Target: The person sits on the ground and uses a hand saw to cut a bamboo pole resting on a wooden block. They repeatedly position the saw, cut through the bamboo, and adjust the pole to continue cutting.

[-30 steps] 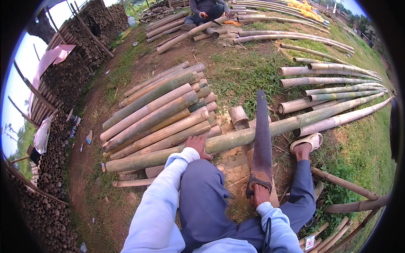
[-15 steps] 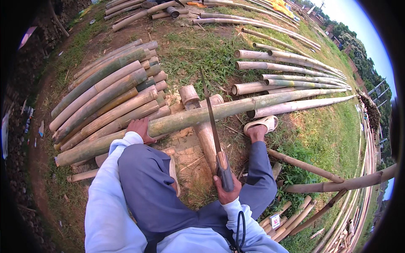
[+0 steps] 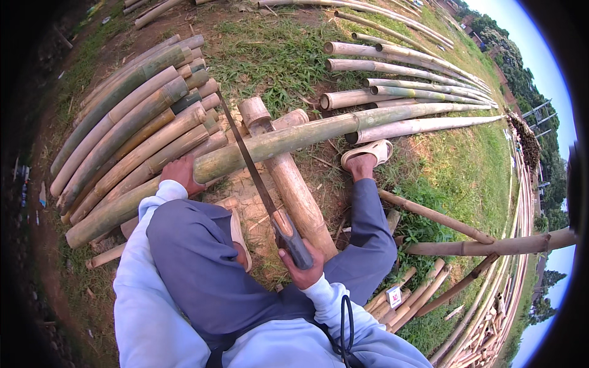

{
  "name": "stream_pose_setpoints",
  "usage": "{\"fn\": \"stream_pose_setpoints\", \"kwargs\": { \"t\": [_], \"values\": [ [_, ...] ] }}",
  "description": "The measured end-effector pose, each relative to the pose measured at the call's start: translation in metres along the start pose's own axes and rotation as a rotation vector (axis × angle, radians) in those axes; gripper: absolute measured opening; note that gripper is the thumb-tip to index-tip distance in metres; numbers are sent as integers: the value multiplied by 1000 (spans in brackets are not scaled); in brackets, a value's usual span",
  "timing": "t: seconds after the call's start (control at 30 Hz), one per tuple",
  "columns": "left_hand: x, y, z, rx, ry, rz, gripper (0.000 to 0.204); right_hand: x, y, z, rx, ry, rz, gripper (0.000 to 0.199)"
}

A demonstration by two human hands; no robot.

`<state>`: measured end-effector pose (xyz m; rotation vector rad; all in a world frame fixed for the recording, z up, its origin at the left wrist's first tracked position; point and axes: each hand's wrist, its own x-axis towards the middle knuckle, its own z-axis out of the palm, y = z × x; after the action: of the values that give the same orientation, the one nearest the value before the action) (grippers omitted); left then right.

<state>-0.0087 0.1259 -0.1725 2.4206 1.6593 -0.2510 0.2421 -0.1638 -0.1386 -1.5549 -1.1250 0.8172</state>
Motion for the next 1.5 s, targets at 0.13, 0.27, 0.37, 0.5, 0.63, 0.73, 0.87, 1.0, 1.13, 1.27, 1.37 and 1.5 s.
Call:
{"fn": "stream_pose_setpoints", "kwargs": {
  "t": [0.13,0.27,0.37,0.5,0.63,0.73,0.87,1.0,1.13,1.27,1.37,1.5],
  "values": [
    [2,-6,10,20,45,13,85,-5,-9,0,18,19,36,18],
    [1,3,-4,-6,-21,-4,85,-10,-7,-6,-53,34,17,21],
    [0,3,-3,-13,-19,-5,83,-13,-7,-5,-87,49,4,22],
    [-2,-1,2,-23,-1,4,82,-27,-15,-5,-95,31,44,20],
    [1,4,3,-34,20,2,79,-23,-33,-6,46,67,158,18],
    [2,2,7,5,41,-1,77,-2,-34,0,8,63,87,18],
    [18,-5,2,22,53,0,75,14,-26,0,-58,-21,17,22],
    [11,2,0,50,25,40,76,-6,-15,1,20,-74,131,25],
    [8,1,2,21,30,17,77,-8,-15,1,-73,-27,6,27],
    [6,0,0,30,35,8,81,-8,-15,-2,-74,-25,-15,26],
    [0,10,1,11,13,10,87,-13,-32,-15,-79,-39,51,25],
    [-16,4,19,2,120,17,86,-20,-39,-30,-61,-99,109,23]
  ]
}}
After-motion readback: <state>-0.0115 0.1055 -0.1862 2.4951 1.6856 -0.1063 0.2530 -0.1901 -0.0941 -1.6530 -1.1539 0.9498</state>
